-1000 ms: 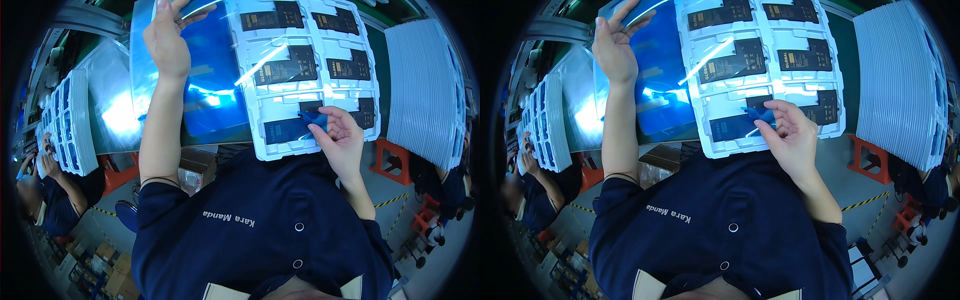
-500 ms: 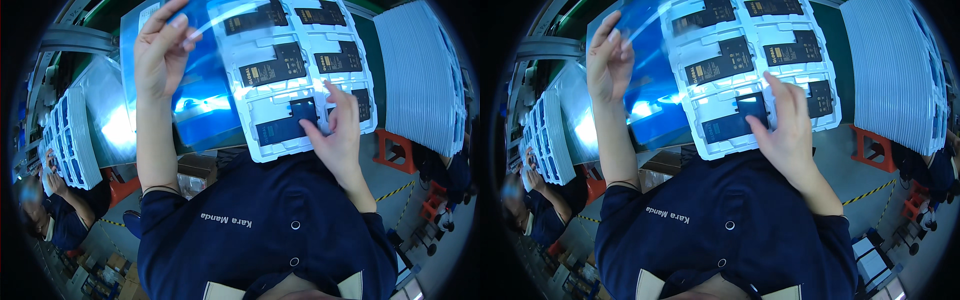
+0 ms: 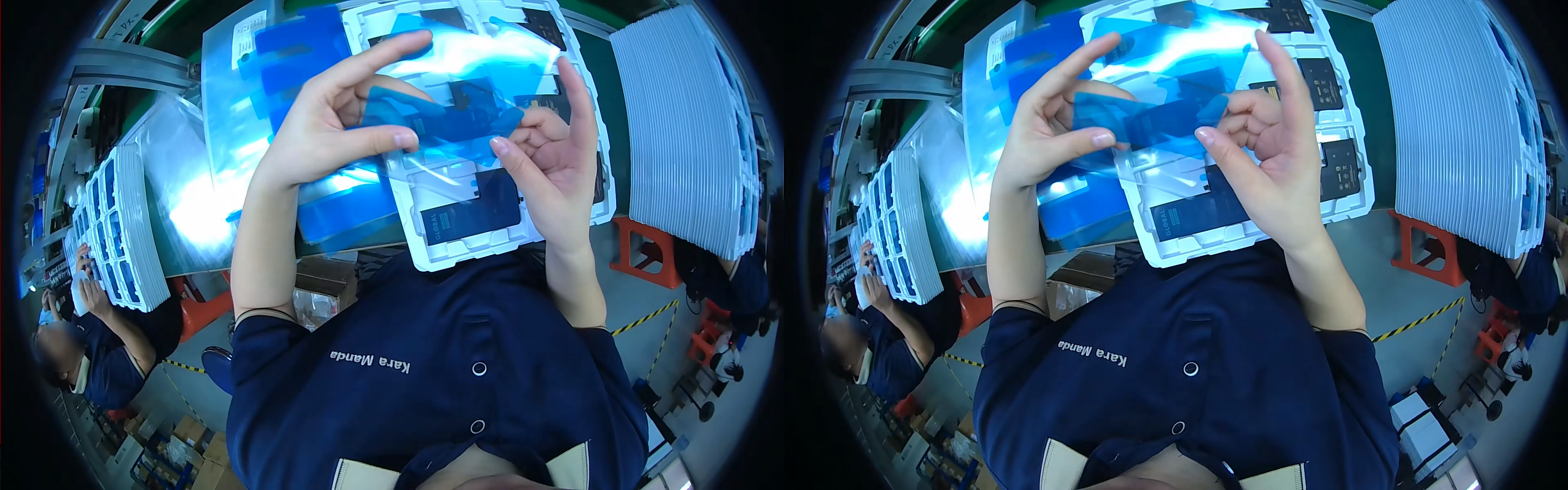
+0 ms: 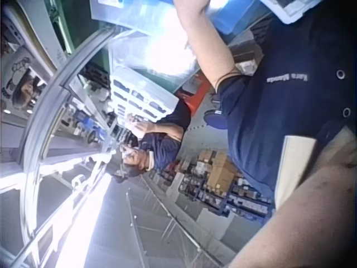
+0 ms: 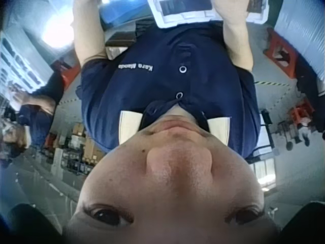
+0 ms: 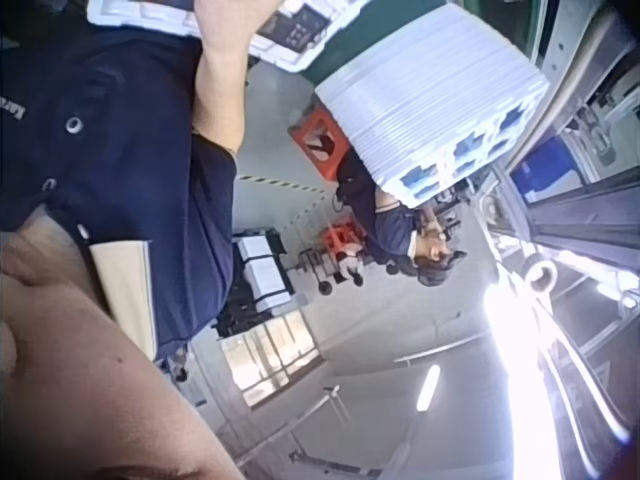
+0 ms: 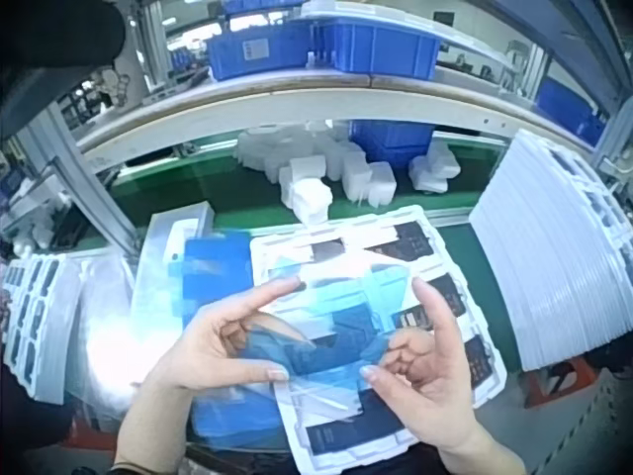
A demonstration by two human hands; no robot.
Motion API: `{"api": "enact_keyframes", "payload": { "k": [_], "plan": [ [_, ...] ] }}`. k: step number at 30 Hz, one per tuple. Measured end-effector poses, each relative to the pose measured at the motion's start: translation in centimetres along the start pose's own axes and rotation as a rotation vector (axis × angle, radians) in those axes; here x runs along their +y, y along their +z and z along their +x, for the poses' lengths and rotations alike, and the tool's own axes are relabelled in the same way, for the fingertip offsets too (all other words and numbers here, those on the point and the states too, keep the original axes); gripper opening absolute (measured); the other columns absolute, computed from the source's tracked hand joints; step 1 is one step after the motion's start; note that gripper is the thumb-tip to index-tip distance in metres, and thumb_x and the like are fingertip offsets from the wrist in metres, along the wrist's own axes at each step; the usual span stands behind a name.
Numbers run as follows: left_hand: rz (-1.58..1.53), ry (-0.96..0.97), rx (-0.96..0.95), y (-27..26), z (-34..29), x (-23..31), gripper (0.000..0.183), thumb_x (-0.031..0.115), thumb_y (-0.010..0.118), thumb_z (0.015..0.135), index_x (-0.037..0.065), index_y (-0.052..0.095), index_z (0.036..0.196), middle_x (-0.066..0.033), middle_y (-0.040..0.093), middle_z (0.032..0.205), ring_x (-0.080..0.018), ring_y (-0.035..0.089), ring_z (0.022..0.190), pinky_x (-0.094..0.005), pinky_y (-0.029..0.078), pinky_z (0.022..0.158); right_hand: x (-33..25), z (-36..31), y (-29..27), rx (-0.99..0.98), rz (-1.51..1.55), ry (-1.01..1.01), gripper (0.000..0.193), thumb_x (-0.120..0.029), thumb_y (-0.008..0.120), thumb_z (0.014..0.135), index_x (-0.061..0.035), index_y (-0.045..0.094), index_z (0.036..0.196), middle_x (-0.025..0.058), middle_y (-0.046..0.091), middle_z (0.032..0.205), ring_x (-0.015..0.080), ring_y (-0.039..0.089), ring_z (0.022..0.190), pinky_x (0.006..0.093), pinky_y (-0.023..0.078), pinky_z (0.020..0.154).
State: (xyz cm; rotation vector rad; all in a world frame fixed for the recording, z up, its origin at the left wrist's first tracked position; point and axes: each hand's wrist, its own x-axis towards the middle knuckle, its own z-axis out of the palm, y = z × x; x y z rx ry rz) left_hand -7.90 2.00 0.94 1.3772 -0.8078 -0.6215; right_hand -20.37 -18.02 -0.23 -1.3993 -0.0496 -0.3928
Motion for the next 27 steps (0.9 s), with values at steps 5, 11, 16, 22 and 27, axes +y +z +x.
{"api": "enact_keyframes", "payload": {
  "k": [5, 11, 16, 22, 27],
  "plan": [
    [0.129, -0.046, -0.010, 0.5, -0.1, -0.2, 0.063, -0.001, 0.073, 0.073, -0.002, 0.046, 0.130, -0.0149, 0.062, 0.114, -0.0173, 0.064, 0.095, -0.0275, 0.047, 0.086, 0.2, -0.2, -0.5, -0.001, -0.095, 0.111, 0.041, 0.009, 0.063, 0.080, -0.0012, 0.055, 0.119, 0.0031, 0.055, 0.087, 0.0079, 0.055, 0.077, 0.0204, 0.044, 0.068],
    [0.213, 0.064, -0.009, 0.4, 0.1, -0.9, 0.032, 0.001, 0.072, 0.075, 0.000, 0.062, 0.106, -0.0110, 0.068, 0.092, -0.0164, 0.065, 0.089, -0.0275, 0.050, 0.080, 1.1, -0.2, -1.0, 0.038, -0.160, 0.027, 0.018, 0.004, 0.068, 0.078, -0.0018, 0.066, 0.094, 0.0038, 0.055, 0.092, 0.0084, 0.053, 0.077, 0.0207, 0.044, 0.069],
    [0.314, 0.026, 0.027, 0.0, -0.1, -0.5, 0.014, 0.003, 0.072, 0.076, -0.001, 0.068, 0.089, -0.0085, 0.068, 0.087, -0.0153, 0.065, 0.084, -0.0263, 0.050, 0.079, 1.1, -0.2, -0.9, -0.005, -0.412, -0.095, 0.016, 0.000, 0.072, 0.075, -0.0005, 0.066, 0.091, 0.0053, 0.057, 0.089, 0.0119, 0.054, 0.077, 0.0232, 0.044, 0.067],
    [0.437, -0.024, 0.042, 0.1, -0.1, -0.7, 0.020, 0.005, 0.073, 0.075, -0.001, 0.069, 0.093, -0.0086, 0.070, 0.088, -0.0147, 0.065, 0.082, -0.0253, 0.050, 0.075, 0.6, -0.3, -0.8, 0.027, -0.608, -0.280, 0.021, -0.003, 0.074, 0.069, -0.0037, 0.069, 0.089, 0.0077, 0.061, 0.090, 0.0191, 0.057, 0.081, 0.0294, 0.046, 0.070],
    [0.186, 0.146, 0.158, -0.1, 0.3, -2.2, 0.034, 0.024, 0.057, 0.088, -0.003, 0.066, 0.107, -0.0145, 0.067, 0.103, -0.0186, 0.064, 0.092, -0.0275, 0.047, 0.081, -1.4, -1.0, -1.7, -0.172, -0.834, -0.611, 0.026, -0.001, 0.073, 0.061, -0.0087, 0.071, 0.085, 0.0076, 0.065, 0.097, 0.0246, 0.060, 0.093, 0.0378, 0.047, 0.080]
  ]
}}
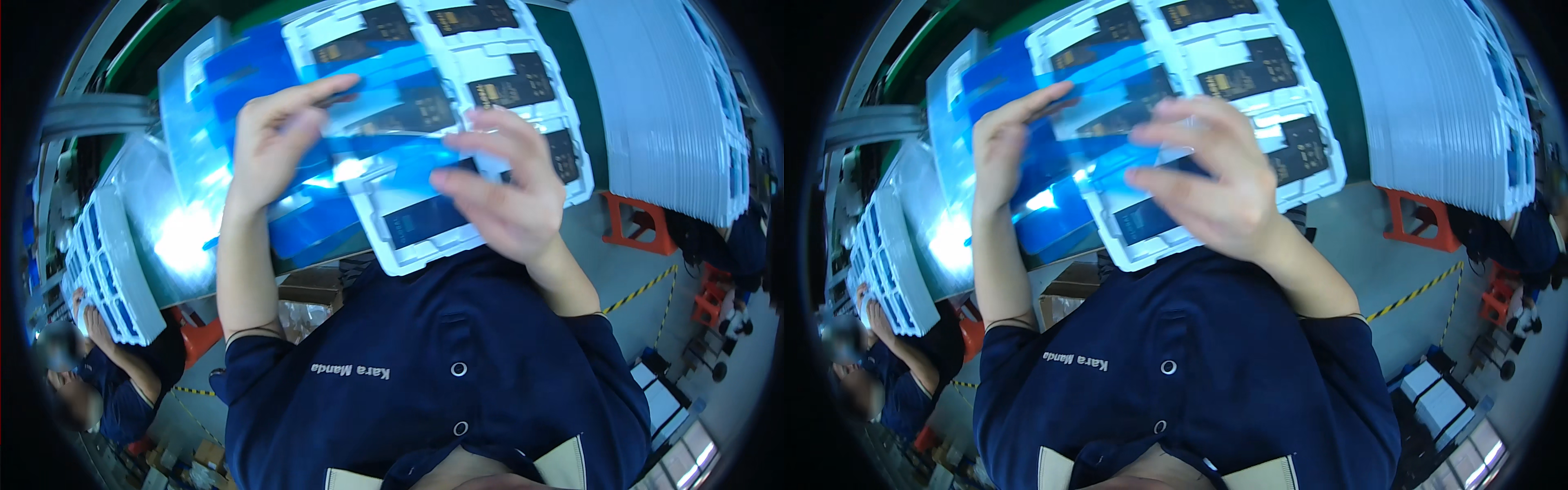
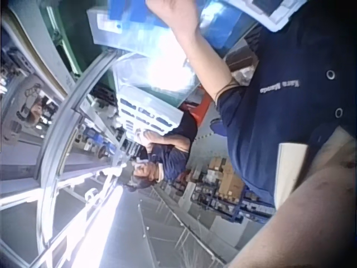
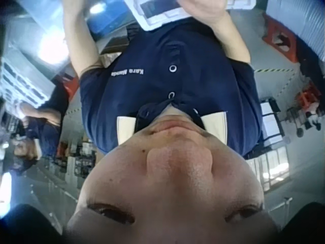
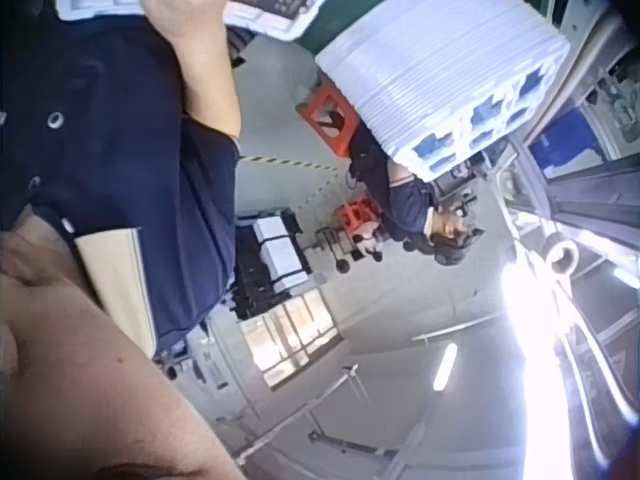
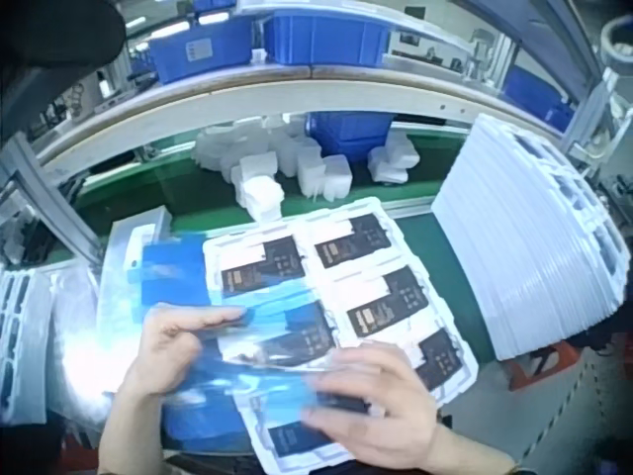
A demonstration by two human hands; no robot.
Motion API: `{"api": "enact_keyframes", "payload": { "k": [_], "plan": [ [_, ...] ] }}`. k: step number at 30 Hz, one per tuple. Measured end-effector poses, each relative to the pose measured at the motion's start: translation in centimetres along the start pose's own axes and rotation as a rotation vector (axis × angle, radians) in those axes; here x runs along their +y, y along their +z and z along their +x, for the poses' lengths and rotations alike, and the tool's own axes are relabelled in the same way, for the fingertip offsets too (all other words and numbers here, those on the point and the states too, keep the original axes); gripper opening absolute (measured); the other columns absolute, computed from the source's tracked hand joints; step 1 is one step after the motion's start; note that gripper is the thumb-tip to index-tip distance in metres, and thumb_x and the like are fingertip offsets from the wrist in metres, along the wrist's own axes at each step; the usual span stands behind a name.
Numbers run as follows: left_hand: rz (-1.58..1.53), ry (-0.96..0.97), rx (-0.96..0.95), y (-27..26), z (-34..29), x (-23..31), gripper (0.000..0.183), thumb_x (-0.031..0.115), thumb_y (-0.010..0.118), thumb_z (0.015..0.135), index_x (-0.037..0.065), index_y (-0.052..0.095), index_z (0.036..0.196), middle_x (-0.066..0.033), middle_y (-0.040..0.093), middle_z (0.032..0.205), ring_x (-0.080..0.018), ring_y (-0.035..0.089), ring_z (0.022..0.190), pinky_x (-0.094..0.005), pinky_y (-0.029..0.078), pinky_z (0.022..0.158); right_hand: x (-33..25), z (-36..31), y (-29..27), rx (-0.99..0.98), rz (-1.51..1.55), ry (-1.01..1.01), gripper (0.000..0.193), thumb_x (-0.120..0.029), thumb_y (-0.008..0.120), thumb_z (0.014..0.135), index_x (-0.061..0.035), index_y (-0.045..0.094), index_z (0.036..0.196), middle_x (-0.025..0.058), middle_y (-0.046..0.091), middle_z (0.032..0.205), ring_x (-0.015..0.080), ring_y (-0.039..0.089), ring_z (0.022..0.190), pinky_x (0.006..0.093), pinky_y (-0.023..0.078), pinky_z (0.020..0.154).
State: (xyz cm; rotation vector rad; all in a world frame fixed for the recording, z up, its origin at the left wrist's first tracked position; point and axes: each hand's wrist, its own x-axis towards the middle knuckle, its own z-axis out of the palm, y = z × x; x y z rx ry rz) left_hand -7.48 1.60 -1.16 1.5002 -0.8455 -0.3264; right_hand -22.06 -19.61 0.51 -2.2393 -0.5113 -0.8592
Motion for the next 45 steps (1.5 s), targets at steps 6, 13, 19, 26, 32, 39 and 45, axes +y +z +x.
{"api": "enact_keyframes", "payload": {
  "k": [6, 13, 19, 26, 32, 39, 45],
  "plan": [
    [0.104, -0.066, 0.240, -2.0, 0.6, -0.6, 0.066, 0.043, 0.022, 0.099, -0.008, 0.063, 0.108, -0.0193, 0.065, 0.107, -0.0288, 0.062, 0.101, -0.0377, 0.042, 0.094, 1.0, -4.2, -5.3, 0.032, 0.458, 0.613, 0.015, 0.003, 0.064, 0.080, 0.0027, 0.064, 0.095, 0.0075, 0.066, 0.090, 0.0130, 0.062, 0.076, 0.0237, 0.050, 0.066],
    [0.150, -0.122, 0.284, -1.4, 0.8, -0.5, 0.066, 0.042, 0.021, 0.099, -0.008, 0.064, 0.105, -0.0200, 0.066, 0.101, -0.0289, 0.063, 0.099, -0.0386, 0.043, 0.094, 5.1, -7.3, -10.0, 0.052, 0.562, 0.925, 0.028, 0.004, 0.064, 0.082, 0.0040, 0.057, 0.109, 0.0064, 0.065, 0.091, 0.0081, 0.061, 0.077, 0.0188, 0.048, 0.066],
    [0.143, -0.142, 0.326, -1.4, 1.0, -0.5, 0.065, 0.042, 0.022, 0.099, -0.007, 0.064, 0.105, -0.0186, 0.066, 0.103, -0.0290, 0.064, 0.098, -0.0380, 0.044, 0.092, 6.2, -8.2, -11.4, 0.023, 0.526, 0.912, 0.028, 0.004, 0.063, 0.082, 0.0039, 0.057, 0.109, 0.0062, 0.064, 0.087, 0.0088, 0.060, 0.077, 0.0198, 0.047, 0.066],
    [0.145, -0.139, 0.345, -1.2, 1.0, -0.5, 0.065, 0.041, 0.021, 0.099, -0.008, 0.063, 0.107, -0.0186, 0.065, 0.105, -0.0284, 0.064, 0.097, -0.0379, 0.045, 0.091, 7.0, -8.4, -11.6, -0.008, 0.572, 0.929, 0.027, 0.004, 0.063, 0.082, 0.0051, 0.058, 0.108, 0.0090, 0.065, 0.089, 0.0094, 0.061, 0.077, 0.0208, 0.049, 0.066],
    [0.131, -0.147, 0.340, -1.3, 1.0, -0.5, 0.064, 0.041, 0.021, 0.099, -0.008, 0.062, 0.107, -0.0190, 0.065, 0.104, -0.0281, 0.064, 0.097, -0.0376, 0.045, 0.090, 6.9, -8.0, -10.9, -0.057, 0.576, 0.889, 0.029, 0.006, 0.067, 0.078, 0.0058, 0.060, 0.106, 0.0105, 0.068, 0.091, 0.0102, 0.064, 0.080, 0.0204, 0.052, 0.070],
    [0.139, -0.142, 0.342, -1.4, 0.9, -0.6, 0.064, 0.041, 0.022, 0.099, -0.008, 0.062, 0.107, -0.0193, 0.066, 0.103, -0.0277, 0.064, 0.097, -0.0366, 0.046, 0.089, 7.0, -8.1, -10.5, -0.031, 0.611, 0.889, 0.028, 0.007, 0.067, 0.078, 0.0062, 0.060, 0.105, 0.0108, 0.068, 0.090, 0.0100, 0.065, 0.078, 0.0209, 0.053, 0.071],
    [0.155, -0.135, 0.330, -1.5, 0.9, -0.7, 0.064, 0.040, 0.020, 0.100, -0.008, 0.061, 0.108, -0.0204, 0.064, 0.107, -0.0294, 0.064, 0.098, -0.0373, 0.046, 0.089, 7.0, -8.2, -10.2, -0.012, 0.586, 0.908, 0.027, 0.006, 0.067, 0.078, 0.0062, 0.060, 0.104, 0.0104, 0.067, 0.089, 0.0094, 0.064, 0.078, 0.0198, 0.052, 0.070]
  ]
}}
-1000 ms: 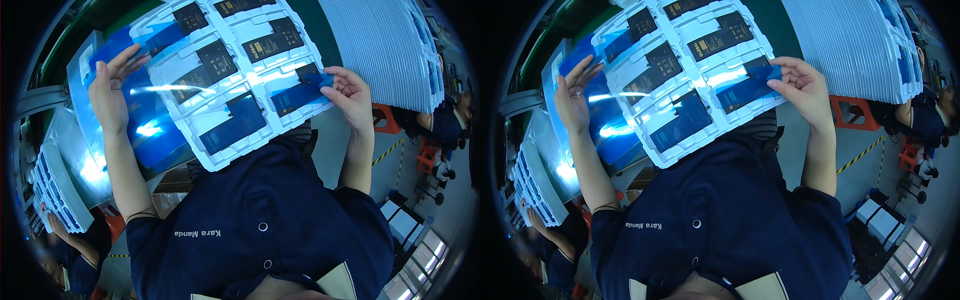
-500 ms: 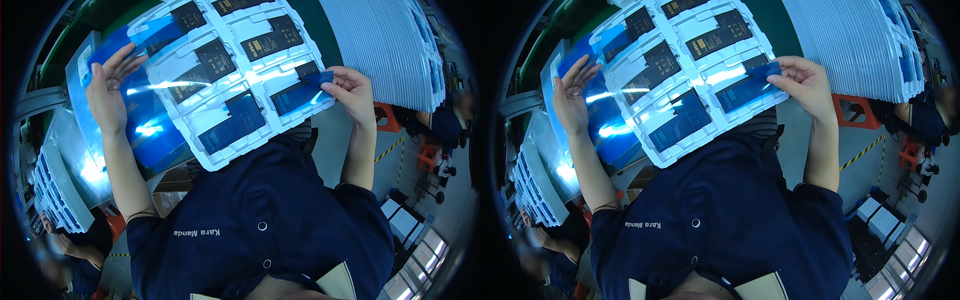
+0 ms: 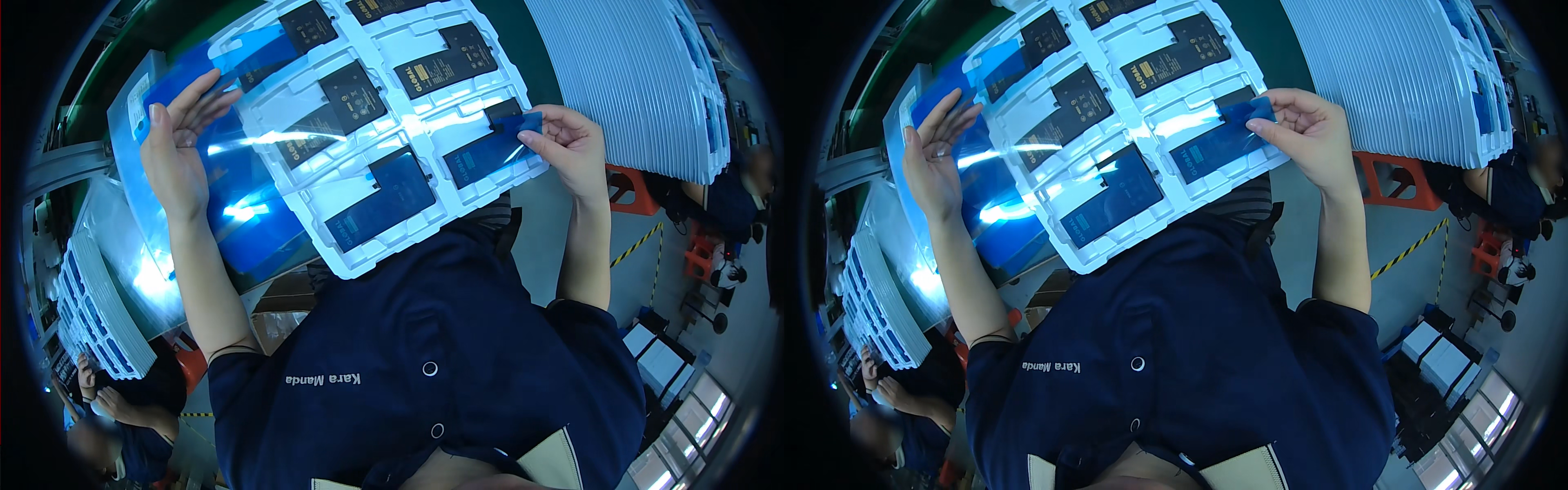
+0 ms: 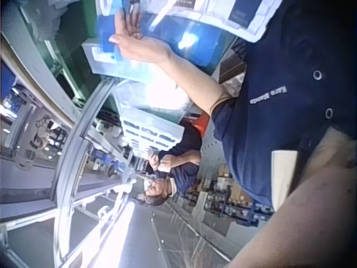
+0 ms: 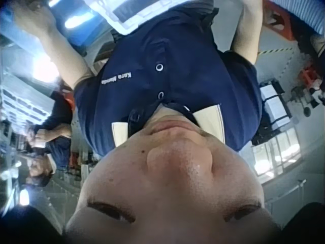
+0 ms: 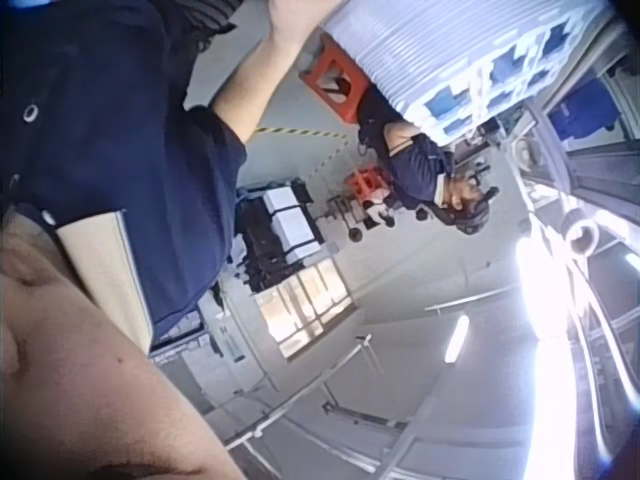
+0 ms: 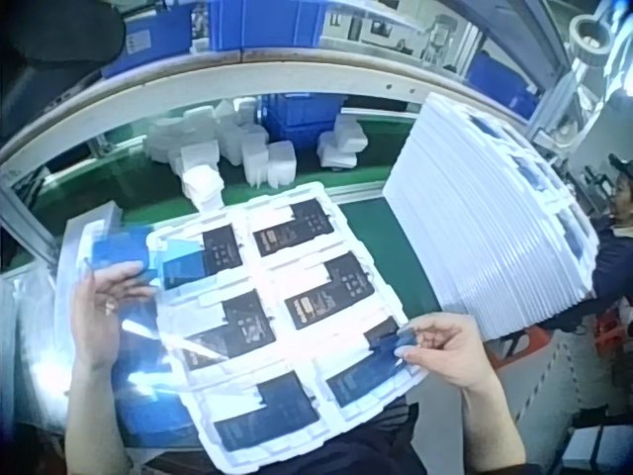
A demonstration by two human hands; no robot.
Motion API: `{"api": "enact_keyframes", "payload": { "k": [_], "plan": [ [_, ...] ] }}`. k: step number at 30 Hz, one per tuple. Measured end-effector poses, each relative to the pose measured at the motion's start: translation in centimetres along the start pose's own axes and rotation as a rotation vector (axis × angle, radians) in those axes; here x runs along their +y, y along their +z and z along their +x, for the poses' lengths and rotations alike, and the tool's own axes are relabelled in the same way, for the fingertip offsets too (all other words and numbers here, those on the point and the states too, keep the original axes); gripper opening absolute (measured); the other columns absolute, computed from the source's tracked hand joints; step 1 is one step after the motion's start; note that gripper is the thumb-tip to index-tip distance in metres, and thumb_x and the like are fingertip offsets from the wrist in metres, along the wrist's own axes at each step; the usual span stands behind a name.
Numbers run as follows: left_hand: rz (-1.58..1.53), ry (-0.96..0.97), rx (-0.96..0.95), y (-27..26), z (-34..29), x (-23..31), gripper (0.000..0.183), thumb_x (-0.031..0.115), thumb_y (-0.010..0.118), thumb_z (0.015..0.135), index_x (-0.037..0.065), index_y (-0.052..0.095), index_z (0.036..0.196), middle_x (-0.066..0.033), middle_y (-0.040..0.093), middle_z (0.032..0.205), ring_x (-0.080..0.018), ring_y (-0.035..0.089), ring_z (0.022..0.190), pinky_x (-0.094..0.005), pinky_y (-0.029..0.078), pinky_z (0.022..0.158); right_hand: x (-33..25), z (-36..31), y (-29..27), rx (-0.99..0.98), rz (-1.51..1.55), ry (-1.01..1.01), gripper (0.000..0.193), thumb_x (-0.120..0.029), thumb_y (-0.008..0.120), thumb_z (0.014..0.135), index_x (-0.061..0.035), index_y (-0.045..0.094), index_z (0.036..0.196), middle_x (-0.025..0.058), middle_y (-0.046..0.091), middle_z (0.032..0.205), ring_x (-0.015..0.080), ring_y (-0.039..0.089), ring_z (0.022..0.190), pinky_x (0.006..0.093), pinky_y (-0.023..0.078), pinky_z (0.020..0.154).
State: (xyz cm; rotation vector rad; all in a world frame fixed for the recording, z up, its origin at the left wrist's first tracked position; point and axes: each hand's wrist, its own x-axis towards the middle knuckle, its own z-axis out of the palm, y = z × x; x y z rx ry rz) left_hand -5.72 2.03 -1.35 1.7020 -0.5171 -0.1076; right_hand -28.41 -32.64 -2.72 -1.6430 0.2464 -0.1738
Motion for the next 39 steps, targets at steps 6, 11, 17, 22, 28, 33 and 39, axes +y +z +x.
{"api": "enact_keyframes", "payload": {
  "k": [6, 11, 17, 22, 28, 33, 39],
  "plan": [
    [-0.009, 0.002, 0.013, 0.2, 0.0, 0.0, 0.063, 0.041, 0.022, 0.099, -0.007, 0.063, 0.106, -0.0188, 0.065, 0.104, -0.0276, 0.065, 0.096, -0.0363, 0.046, 0.089, -0.1, -0.1, 0.1, 0.006, -0.022, 0.000, 0.026, 0.005, 0.068, 0.078, 0.0060, 0.061, 0.103, 0.0092, 0.068, 0.087, 0.0084, 0.064, 0.075, 0.0189, 0.052, 0.068],
    [-0.002, 0.005, 0.007, 0.1, -0.1, 0.0, 0.063, 0.041, 0.023, 0.099, -0.007, 0.063, 0.106, -0.0189, 0.065, 0.104, -0.0276, 0.065, 0.096, -0.0365, 0.046, 0.088, -0.1, -0.1, 0.0, 0.006, -0.010, 0.004, 0.025, 0.005, 0.067, 0.078, 0.0056, 0.062, 0.102, 0.0096, 0.068, 0.087, 0.0084, 0.064, 0.075, 0.0189, 0.052, 0.068],
    [0.044, 0.003, -0.036, -0.2, 0.0, -0.1, 0.063, 0.037, 0.017, 0.100, -0.009, 0.059, 0.110, -0.0228, 0.061, 0.113, -0.0335, 0.063, 0.100, -0.0390, 0.047, 0.090, -0.2, -0.1, 0.2, 0.028, 0.023, 0.003, 0.025, 0.004, 0.067, 0.079, 0.0047, 0.060, 0.103, 0.0046, 0.066, 0.081, 0.0034, 0.057, 0.066, 0.0150, 0.041, 0.057],
    [-0.007, -0.001, 0.009, 0.3, 0.0, 0.1, 0.063, 0.041, 0.023, 0.099, -0.007, 0.063, 0.106, -0.0192, 0.066, 0.103, -0.0273, 0.065, 0.096, -0.0364, 0.046, 0.088, -0.1, -0.1, -0.2, 0.008, 0.064, 0.006, 0.024, 0.004, 0.069, 0.077, 0.0044, 0.063, 0.100, 0.0088, 0.068, 0.085, 0.0086, 0.064, 0.074, 0.0199, 0.051, 0.066],
    [-0.001, -0.003, -0.003, 0.1, 0.0, -0.1, 0.063, 0.041, 0.023, 0.099, -0.007, 0.063, 0.106, -0.0194, 0.065, 0.104, -0.0279, 0.065, 0.096, -0.0364, 0.046, 0.088, -4.2, -1.8, 2.4, -0.387, -0.346, -0.262, 0.016, -0.003, 0.074, 0.071, 0.0007, 0.067, 0.086, 0.0069, 0.067, 0.081, 0.0107, 0.062, 0.067, 0.0243, 0.047, 0.060],
    [-0.007, 0.007, -0.002, 0.2, -0.2, 0.0, 0.063, 0.041, 0.023, 0.099, -0.007, 0.063, 0.106, -0.0195, 0.065, 0.103, -0.0278, 0.065, 0.096, -0.0366, 0.046, 0.089, -4.4, -1.7, 1.7, -0.296, -0.244, -0.253, 0.017, -0.001, 0.073, 0.073, 0.0011, 0.067, 0.088, 0.0067, 0.066, 0.079, 0.0111, 0.062, 0.071, 0.0239, 0.048, 0.060],
    [0.010, 0.010, -0.011, 0.1, 0.0, 0.0, 0.063, 0.041, 0.022, 0.099, -0.007, 0.063, 0.106, -0.0189, 0.065, 0.104, -0.0279, 0.065, 0.096, -0.0364, 0.046, 0.089, -1.3, -1.2, -0.2, 0.065, -0.156, -0.011, 0.022, 0.003, 0.068, 0.079, 0.0030, 0.062, 0.100, 0.0035, 0.065, 0.078, 0.0056, 0.059, 0.072, 0.0162, 0.045, 0.062]
  ]
}}
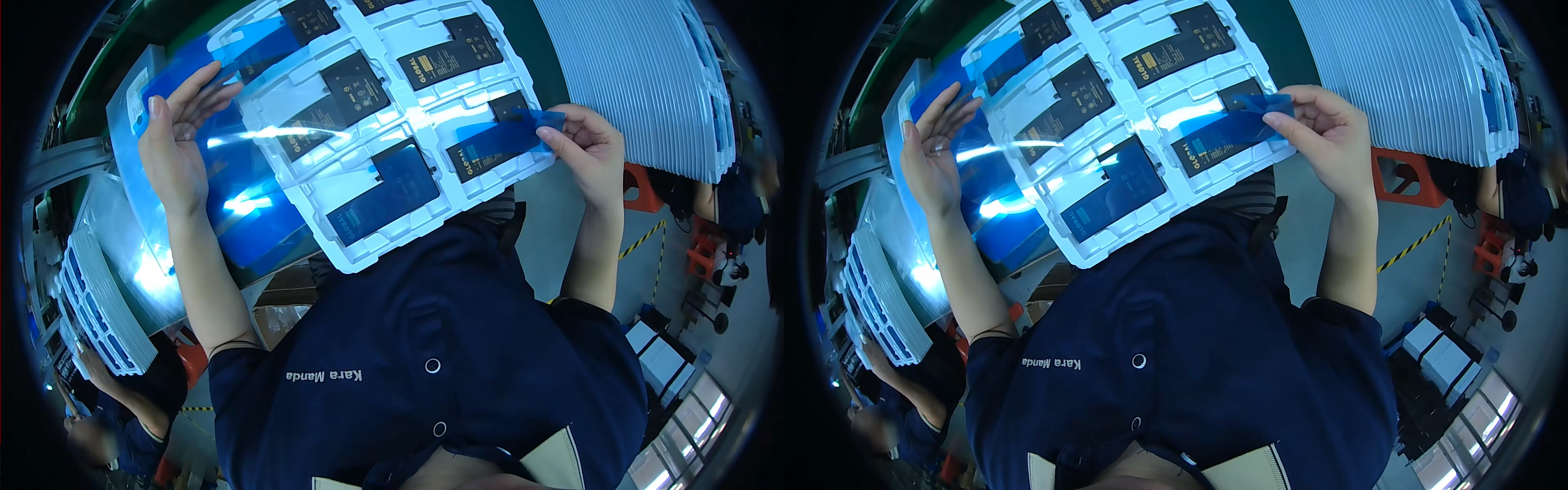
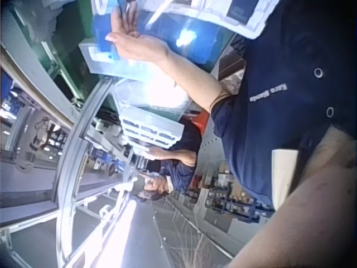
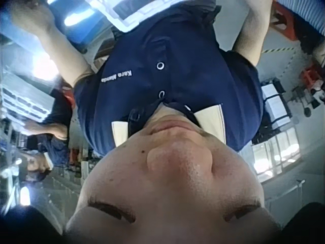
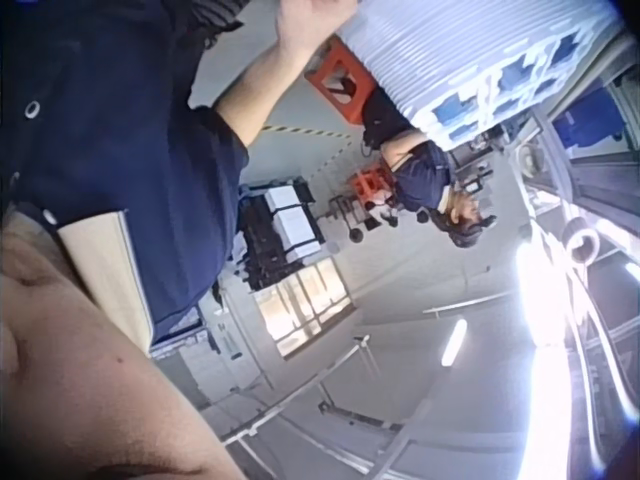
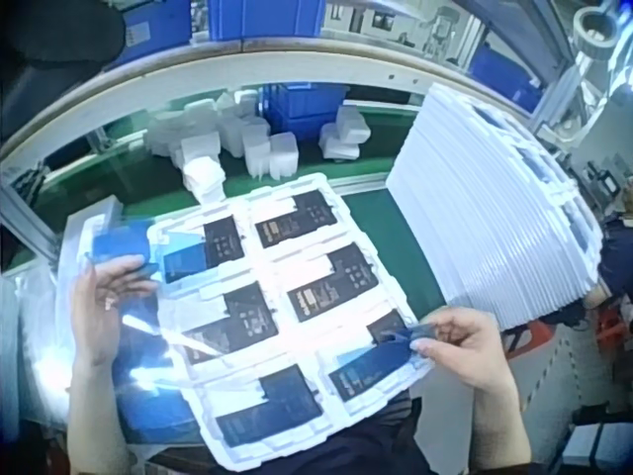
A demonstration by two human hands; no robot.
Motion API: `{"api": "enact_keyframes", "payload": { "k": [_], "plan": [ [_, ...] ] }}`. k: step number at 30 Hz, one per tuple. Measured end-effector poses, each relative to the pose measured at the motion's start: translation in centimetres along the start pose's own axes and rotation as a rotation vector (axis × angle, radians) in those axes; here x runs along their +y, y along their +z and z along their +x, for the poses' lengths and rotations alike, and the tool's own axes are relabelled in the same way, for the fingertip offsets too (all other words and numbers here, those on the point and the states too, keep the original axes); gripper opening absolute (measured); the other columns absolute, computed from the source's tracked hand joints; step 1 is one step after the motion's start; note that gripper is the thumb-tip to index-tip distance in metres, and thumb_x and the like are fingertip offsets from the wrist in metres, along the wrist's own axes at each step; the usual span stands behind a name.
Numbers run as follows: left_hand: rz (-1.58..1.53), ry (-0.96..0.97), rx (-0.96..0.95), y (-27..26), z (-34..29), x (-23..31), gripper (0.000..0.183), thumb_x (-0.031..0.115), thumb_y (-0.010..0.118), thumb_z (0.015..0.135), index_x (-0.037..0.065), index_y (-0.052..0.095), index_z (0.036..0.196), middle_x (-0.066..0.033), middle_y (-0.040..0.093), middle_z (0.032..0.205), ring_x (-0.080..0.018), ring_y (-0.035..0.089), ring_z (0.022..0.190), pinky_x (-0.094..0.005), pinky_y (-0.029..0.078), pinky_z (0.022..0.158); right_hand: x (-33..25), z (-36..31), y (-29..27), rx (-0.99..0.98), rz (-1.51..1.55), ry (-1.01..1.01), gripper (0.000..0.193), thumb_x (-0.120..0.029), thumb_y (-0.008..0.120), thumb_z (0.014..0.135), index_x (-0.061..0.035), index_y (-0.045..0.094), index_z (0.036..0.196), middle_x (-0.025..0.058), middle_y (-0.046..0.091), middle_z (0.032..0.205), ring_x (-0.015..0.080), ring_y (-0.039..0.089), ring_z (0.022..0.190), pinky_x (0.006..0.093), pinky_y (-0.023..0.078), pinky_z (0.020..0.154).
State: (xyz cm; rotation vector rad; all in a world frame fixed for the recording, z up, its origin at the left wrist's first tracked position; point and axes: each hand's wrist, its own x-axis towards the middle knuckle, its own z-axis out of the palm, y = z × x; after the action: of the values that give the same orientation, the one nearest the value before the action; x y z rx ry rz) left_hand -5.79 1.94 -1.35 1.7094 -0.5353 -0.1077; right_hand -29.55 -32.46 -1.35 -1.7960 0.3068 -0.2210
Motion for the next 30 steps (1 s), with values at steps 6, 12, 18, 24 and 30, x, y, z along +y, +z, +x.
{"api": "enact_keyframes", "payload": {
  "k": [6, 12, 18, 24, 30],
  "plan": [
    [-0.015, -0.017, 0.003, 0.1, -0.1, -0.1, 0.063, 0.041, 0.023, 0.099, -0.007, 0.063, 0.107, -0.0188, 0.065, 0.104, -0.0277, 0.065, 0.096, -0.0362, 0.046, 0.089, 0.3, 0.2, -0.2, -0.093, 0.161, 0.088, 0.022, 0.001, 0.069, 0.078, 0.0025, 0.063, 0.099, 0.0045, 0.067, 0.081, 0.0039, 0.059, 0.067, 0.0148, 0.044, 0.055],
    [-0.018, -0.019, -0.005, 0.1, 0.0, -0.1, 0.063, 0.041, 0.023, 0.099, -0.007, 0.062, 0.107, -0.0188, 0.065, 0.105, -0.0279, 0.065, 0.096, -0.0364, 0.046, 0.089, 0.8, 1.1, -0.2, -0.093, 0.130, 0.106, 0.023, 0.002, 0.070, 0.076, 0.0024, 0.064, 0.098, 0.0054, 0.068, 0.082, 0.0038, 0.061, 0.069, 0.0150, 0.045, 0.056],
    [-0.018, -0.009, 0.000, 0.1, -0.1, -0.1, 0.063, 0.041, 0.023, 0.099, -0.007, 0.063, 0.107, -0.0189, 0.065, 0.106, -0.0282, 0.065, 0.096, -0.0368, 0.046, 0.089, 0.6, 1.5, 0.0, -0.093, 0.176, 0.091, 0.023, 0.003, 0.070, 0.076, 0.0033, 0.064, 0.098, 0.0076, 0.069, 0.085, 0.0063, 0.063, 0.072, 0.0167, 0.050, 0.063],
    [-0.022, -0.016, -0.001, 0.1, -0.1, -0.2, 0.063, 0.041, 0.023, 0.099, -0.007, 0.063, 0.106, -0.0186, 0.065, 0.106, -0.0281, 0.065, 0.096, -0.0370, 0.046, 0.089, 0.7, 1.3, 0.2, -0.085, 0.159, 0.092, 0.022, 0.003, 0.070, 0.076, 0.0037, 0.063, 0.098, 0.0080, 0.068, 0.084, 0.0073, 0.064, 0.074, 0.0177, 0.051, 0.066],
    [-0.006, -0.001, -0.004, 0.1, -0.1, -0.2, 0.063, 0.041, 0.023, 0.099, -0.007, 0.063, 0.107, -0.0187, 0.065, 0.105, -0.0278, 0.065, 0.096, -0.0368, 0.046, 0.089, 0.7, 1.5, 0.0, -0.093, 0.105, 0.116, 0.022, 0.002, 0.070, 0.076, 0.0034, 0.064, 0.098, 0.0072, 0.068, 0.083, 0.0064, 0.064, 0.073, 0.0171, 0.050, 0.065]
  ]
}}
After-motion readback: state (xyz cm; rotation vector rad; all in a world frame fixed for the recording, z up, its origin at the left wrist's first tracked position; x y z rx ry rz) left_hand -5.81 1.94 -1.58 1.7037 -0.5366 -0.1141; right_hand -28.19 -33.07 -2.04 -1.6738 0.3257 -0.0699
